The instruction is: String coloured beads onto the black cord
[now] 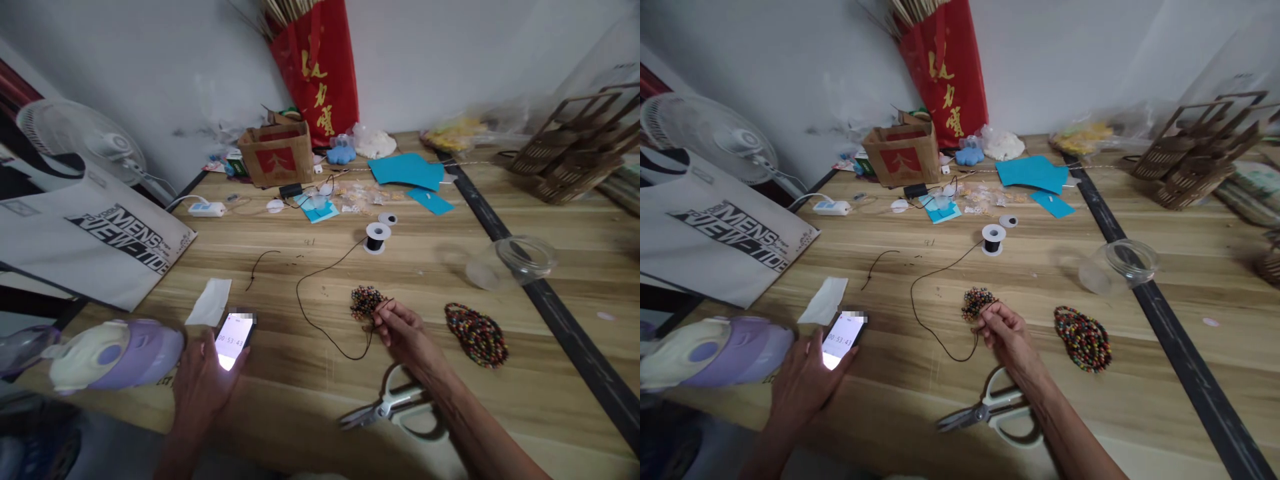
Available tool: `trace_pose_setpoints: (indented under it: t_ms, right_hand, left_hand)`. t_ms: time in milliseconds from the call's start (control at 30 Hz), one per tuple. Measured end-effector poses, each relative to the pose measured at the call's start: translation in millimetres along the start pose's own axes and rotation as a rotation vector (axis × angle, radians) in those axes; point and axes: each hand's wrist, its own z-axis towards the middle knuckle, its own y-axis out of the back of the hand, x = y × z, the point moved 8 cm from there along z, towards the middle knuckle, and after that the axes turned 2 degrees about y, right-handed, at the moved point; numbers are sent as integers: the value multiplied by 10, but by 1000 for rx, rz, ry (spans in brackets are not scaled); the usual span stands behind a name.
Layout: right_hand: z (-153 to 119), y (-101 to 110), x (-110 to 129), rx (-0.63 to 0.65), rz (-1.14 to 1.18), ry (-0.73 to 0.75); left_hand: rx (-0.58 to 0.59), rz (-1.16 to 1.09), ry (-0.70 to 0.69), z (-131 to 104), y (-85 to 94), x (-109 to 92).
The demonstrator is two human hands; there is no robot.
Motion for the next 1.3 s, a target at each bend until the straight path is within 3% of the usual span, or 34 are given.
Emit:
trace_pose_setpoints:
  t_ms: [467, 767, 1300]
  right_hand:
    - [0, 24, -38, -18, 24, -21]
    - [21, 43, -67, 15, 30, 9]
    - [13, 44, -103, 22, 20, 4]
  left_hand:
    - [62, -88, 86, 49, 3, 19]
    - [-35, -91, 37, 250, -81, 31]
    - [-151, -131, -12, 289, -35, 6]
